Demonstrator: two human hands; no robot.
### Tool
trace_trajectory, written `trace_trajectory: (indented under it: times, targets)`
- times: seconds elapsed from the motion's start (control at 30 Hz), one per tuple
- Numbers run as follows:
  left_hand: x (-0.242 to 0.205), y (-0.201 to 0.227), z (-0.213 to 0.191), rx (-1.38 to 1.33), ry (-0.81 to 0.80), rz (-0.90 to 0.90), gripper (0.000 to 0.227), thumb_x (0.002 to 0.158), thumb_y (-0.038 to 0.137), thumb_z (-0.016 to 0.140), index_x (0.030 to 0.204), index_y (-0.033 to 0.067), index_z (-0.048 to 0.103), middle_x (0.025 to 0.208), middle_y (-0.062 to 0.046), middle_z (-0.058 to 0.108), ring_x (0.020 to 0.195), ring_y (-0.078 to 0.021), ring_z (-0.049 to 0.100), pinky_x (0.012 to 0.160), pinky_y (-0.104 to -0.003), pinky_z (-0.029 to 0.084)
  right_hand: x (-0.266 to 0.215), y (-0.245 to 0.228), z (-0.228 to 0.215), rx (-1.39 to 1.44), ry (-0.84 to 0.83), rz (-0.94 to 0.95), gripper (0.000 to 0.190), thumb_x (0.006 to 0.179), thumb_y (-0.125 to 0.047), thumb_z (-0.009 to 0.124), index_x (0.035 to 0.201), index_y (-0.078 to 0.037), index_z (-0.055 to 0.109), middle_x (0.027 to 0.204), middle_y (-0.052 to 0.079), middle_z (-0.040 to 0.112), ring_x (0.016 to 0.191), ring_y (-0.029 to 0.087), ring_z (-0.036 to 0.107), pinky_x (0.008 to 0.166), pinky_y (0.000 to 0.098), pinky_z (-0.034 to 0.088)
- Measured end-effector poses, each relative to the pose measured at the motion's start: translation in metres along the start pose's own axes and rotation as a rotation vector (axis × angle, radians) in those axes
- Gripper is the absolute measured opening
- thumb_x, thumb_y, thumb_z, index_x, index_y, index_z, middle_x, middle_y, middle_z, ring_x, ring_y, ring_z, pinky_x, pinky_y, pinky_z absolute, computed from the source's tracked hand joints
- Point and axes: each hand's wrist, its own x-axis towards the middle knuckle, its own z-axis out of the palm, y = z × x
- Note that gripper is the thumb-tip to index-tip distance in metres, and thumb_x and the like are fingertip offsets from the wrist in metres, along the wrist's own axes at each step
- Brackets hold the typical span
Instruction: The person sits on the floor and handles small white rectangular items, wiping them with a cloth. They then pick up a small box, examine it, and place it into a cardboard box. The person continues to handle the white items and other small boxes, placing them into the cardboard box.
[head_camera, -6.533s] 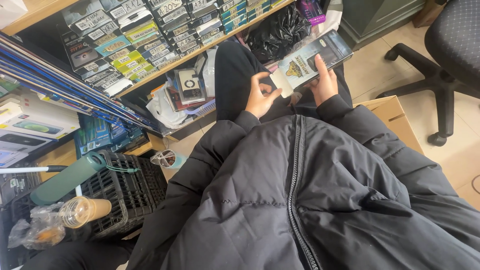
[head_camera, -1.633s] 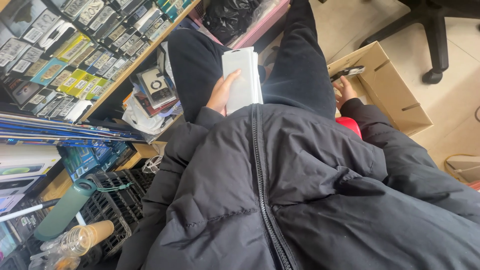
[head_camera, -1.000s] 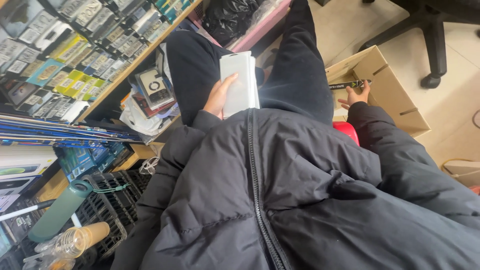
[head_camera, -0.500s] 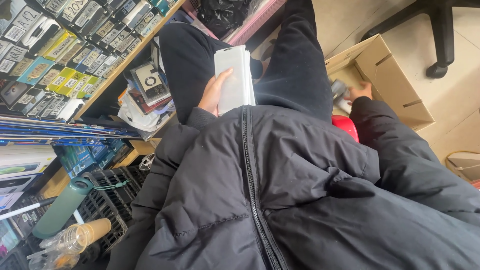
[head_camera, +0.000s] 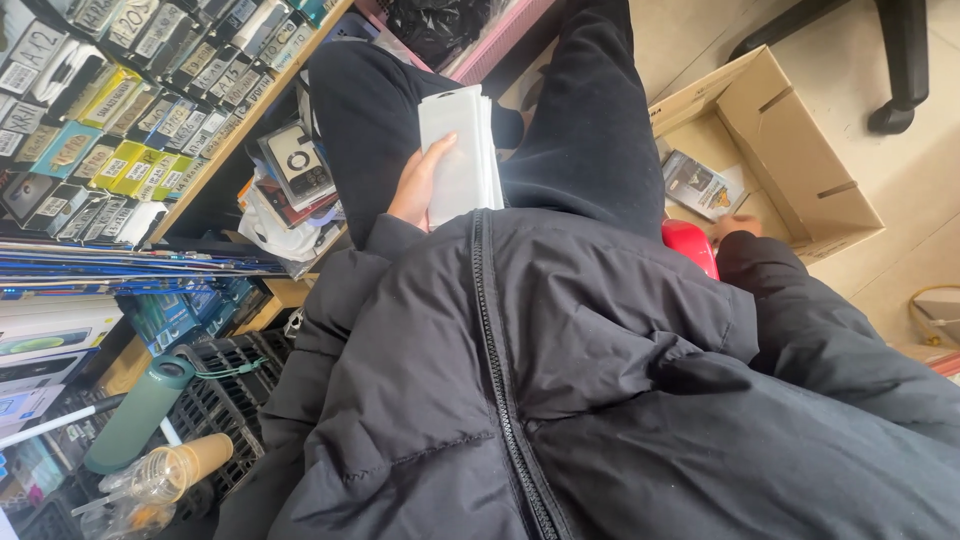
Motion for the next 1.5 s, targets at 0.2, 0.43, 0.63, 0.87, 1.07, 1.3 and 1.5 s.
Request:
trace_trajectory:
  times: [0.2, 0.43, 0.63, 0.87, 1.07, 1.3, 1.5]
  targets:
    - [0.008, -0.012, -0.007, 0.004, 0.081, -0.005, 0.066, 0.083, 0.048, 0.084, 0.132, 0.0092, 0.062, 0.115, -0.013, 0.070, 0.114, -0.0231, 0.066, 0.101, -0.050, 0.055, -0.022, -0.014, -0.006, 0.299, -0.059, -0.036, 0.051, 0.095, -0.028, 0.074, 0.134, 0.002, 0.062, 0.119, 0.034, 0.064, 0.089, 0.042, 0.073, 0.072, 0.0454, 0.066]
    - [0.045, -0.036, -0.033, -0.001, 0.190, 0.000, 0.064, 0.080, 0.042, 0.091, 0.126, 0.0062, 0.066, 0.110, -0.014, 0.074, 0.105, -0.0224, 0.071, 0.096, -0.045, 0.060, -0.028, -0.030, 0.001, 0.066, -0.263, -0.050, 0.054, 0.097, -0.031, 0.065, 0.142, -0.003, 0.059, 0.133, 0.028, 0.061, 0.097, 0.039, 0.070, 0.072, 0.0427, 0.064]
    - [0.007, -0.007, 0.003, 0.133, 0.233, -0.074, 0.064, 0.081, 0.049, 0.086, 0.130, 0.0131, 0.064, 0.114, -0.012, 0.073, 0.109, -0.0243, 0.071, 0.098, -0.049, 0.059, -0.035, -0.040, -0.012, 0.350, -0.294, 0.067, 0.053, 0.099, -0.022, 0.063, 0.143, 0.006, 0.052, 0.123, 0.035, 0.060, 0.090, 0.035, 0.074, 0.076, 0.0362, 0.069]
    - [-0.001, -0.003, 0.010, 0.163, 0.255, -0.090, 0.062, 0.082, 0.050, 0.085, 0.129, 0.0148, 0.064, 0.112, -0.010, 0.071, 0.109, -0.0234, 0.070, 0.099, -0.049, 0.058, -0.074, -0.072, -0.040, 0.310, -0.321, 0.170, 0.061, 0.101, -0.030, 0.062, 0.144, 0.009, 0.044, 0.101, 0.026, 0.073, 0.085, 0.031, 0.076, 0.079, 0.0339, 0.065]
    - [0.000, -0.004, 0.012, 0.164, 0.245, -0.072, 0.057, 0.082, 0.051, 0.084, 0.122, 0.0159, 0.066, 0.104, -0.007, 0.071, 0.102, -0.0209, 0.070, 0.093, -0.044, 0.060, -0.025, -0.044, -0.009, 0.236, -0.198, 0.104, 0.055, 0.096, -0.046, 0.065, 0.133, -0.005, 0.059, 0.084, 0.011, 0.076, 0.076, 0.025, 0.077, 0.077, 0.0386, 0.063]
    - [0.001, -0.007, 0.009, 0.121, 0.222, -0.029, 0.054, 0.081, 0.049, 0.086, 0.119, 0.0150, 0.067, 0.100, -0.005, 0.071, 0.097, -0.0173, 0.071, 0.090, -0.041, 0.062, -0.050, -0.067, -0.072, -0.032, 0.211, -0.408, 0.047, 0.107, -0.026, 0.062, 0.144, 0.002, 0.059, 0.142, 0.008, 0.047, 0.129, 0.037, 0.056, 0.106, 0.0552, 0.051]
    - [0.004, -0.009, 0.004, 0.021, 0.201, -0.024, 0.057, 0.079, 0.044, 0.088, 0.121, 0.0110, 0.068, 0.103, -0.010, 0.074, 0.096, -0.0205, 0.074, 0.089, -0.043, 0.063, -0.026, -0.007, -0.051, -0.252, -0.009, -0.361, 0.046, 0.098, -0.037, 0.061, 0.140, -0.019, 0.066, 0.141, 0.011, 0.055, 0.131, 0.038, 0.055, 0.108, 0.0519, 0.047]
